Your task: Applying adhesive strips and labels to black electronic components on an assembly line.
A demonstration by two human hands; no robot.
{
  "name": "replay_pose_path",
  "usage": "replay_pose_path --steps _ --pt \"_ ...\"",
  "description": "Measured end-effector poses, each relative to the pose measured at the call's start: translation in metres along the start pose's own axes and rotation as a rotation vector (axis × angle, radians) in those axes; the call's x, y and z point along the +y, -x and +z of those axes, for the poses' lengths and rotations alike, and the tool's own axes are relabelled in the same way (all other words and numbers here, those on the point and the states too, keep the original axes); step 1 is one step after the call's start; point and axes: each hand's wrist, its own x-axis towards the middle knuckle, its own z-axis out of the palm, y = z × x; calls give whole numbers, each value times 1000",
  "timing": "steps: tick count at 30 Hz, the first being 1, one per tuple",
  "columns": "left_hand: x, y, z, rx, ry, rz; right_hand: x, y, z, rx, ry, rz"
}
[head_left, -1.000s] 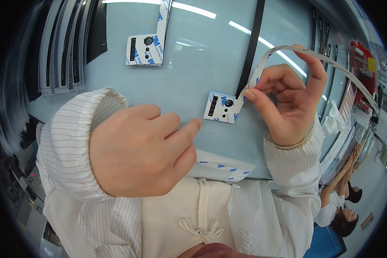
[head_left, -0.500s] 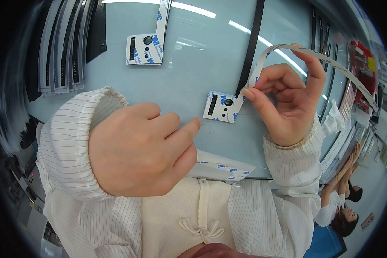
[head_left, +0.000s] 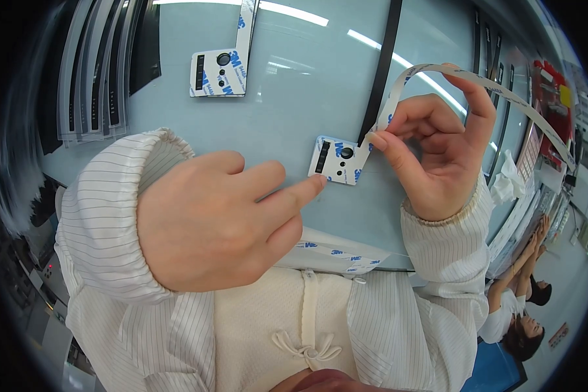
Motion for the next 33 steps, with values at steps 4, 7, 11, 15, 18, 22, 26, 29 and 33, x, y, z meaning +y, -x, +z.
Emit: replay_pose_path --steps 4,7,11,15,18,22,26,29,33 --pt "-1 -1 0 -8 -5 2 -1 0 0 8 -12 19" --pt "-3 -2 0 -14 -1 10 1 1 0 9 -6 -3" --pt "-2 -2 0 -13 4 -1 0 1 1 17 -23 13" --pt "-1 -2 0 -18 9 -5 -2 1 0 9 14 9" --pt "-1 -2 0 -20 19 -5 0 2 0 7 39 -25" --pt "-2 -3 0 -17 35 -4 -1 2 1 28 18 -6" --pt "-1 -3 0 -8 42 -10 0 1 2 5 45 -30" --pt "-2 -4 2 0 46 -6 2 1 2 9 45 -33" --pt "-4 -5 5 20 39 20 2 1 3 12 59 -35"
